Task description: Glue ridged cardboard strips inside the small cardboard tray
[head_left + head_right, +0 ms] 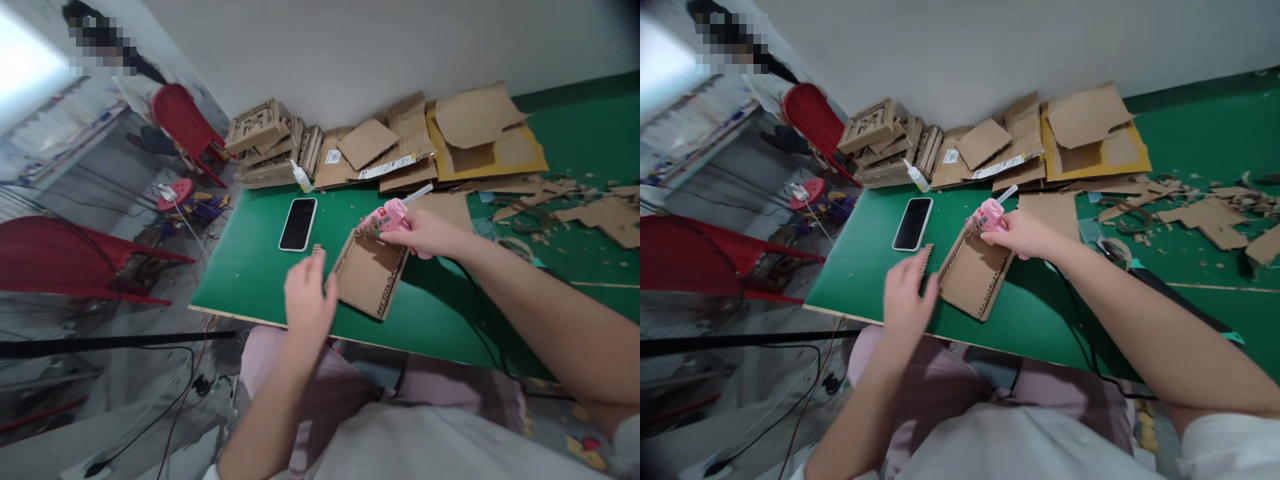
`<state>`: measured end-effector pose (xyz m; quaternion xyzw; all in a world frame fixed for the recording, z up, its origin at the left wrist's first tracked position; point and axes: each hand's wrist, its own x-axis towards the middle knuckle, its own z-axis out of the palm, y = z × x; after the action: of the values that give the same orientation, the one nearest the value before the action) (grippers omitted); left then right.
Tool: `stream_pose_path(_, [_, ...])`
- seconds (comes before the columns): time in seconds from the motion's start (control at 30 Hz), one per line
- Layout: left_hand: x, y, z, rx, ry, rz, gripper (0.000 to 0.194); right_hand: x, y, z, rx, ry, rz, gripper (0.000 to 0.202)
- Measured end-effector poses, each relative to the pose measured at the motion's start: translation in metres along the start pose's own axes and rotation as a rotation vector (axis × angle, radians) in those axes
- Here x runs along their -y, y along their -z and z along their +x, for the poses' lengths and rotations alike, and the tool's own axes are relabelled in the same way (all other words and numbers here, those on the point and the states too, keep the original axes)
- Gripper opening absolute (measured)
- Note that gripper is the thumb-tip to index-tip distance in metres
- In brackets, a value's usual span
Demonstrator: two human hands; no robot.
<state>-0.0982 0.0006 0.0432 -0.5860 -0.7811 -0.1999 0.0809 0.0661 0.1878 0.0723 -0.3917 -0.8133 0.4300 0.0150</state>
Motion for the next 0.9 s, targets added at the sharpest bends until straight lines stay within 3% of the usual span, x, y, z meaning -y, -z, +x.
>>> stream_pose_path(0.07, [-0.029, -0.004, -0.024, 0.087, -0.241, -0.092, 0.037, 0.003, -0.001, -0.001, -0.002, -0.007, -0.023, 0.040])
stream_pose_path(0.1, [-0.042, -0.009, -0.035, 0.112, -0.291, -0.103, 0.044, 0.004, -0.001, -0.002, -0.005, -0.007, -0.031, 0.040])
stream_pose_path(0.17, [-0.062, -0.023, -0.050, 0.089, -0.275, -0.084, 0.051, 0.006, -0.002, -0.004, -0.013, 0.003, -0.031, 0.040])
stream_pose_path(0.27, [-0.072, -0.034, -0.056, 0.056, -0.182, -0.070, 0.039, 0.008, -0.001, -0.008, -0.013, 0.029, -0.024, 0.043])
stream_pose_path(0.33, [-0.066, -0.026, -0.051, 0.074, -0.163, -0.109, 0.034, 0.010, 0.002, -0.014, -0.008, 0.038, -0.018, 0.045])
stream_pose_path(0.53, [-0.020, 0.047, -0.021, 0.258, -0.175, -0.467, 0.031, 0.016, 0.022, -0.039, -0.012, 0.063, 0.053, 0.045])
stream_pose_path(0.6, [-0.001, 0.059, -0.008, 0.288, -0.126, -0.601, 0.029, 0.019, 0.026, -0.047, -0.012, 0.059, 0.038, 0.045])
stream_pose_path(0.67, [0.017, 0.057, 0.003, 0.271, -0.072, -0.739, 0.024, 0.022, 0.027, -0.054, 0.010, 0.032, 0.024, 0.047])
stream_pose_path(0.77, [0.036, 0.038, 0.017, 0.207, 0.061, -0.976, 0.017, 0.028, 0.023, -0.062, 0.113, -0.017, 0.036, 0.048])
stream_pose_path(0.9, [0.041, 0.017, 0.032, 0.097, 0.164, -1.228, 0.028, 0.038, 0.014, -0.067, 0.174, 0.011, -0.016, 0.045])
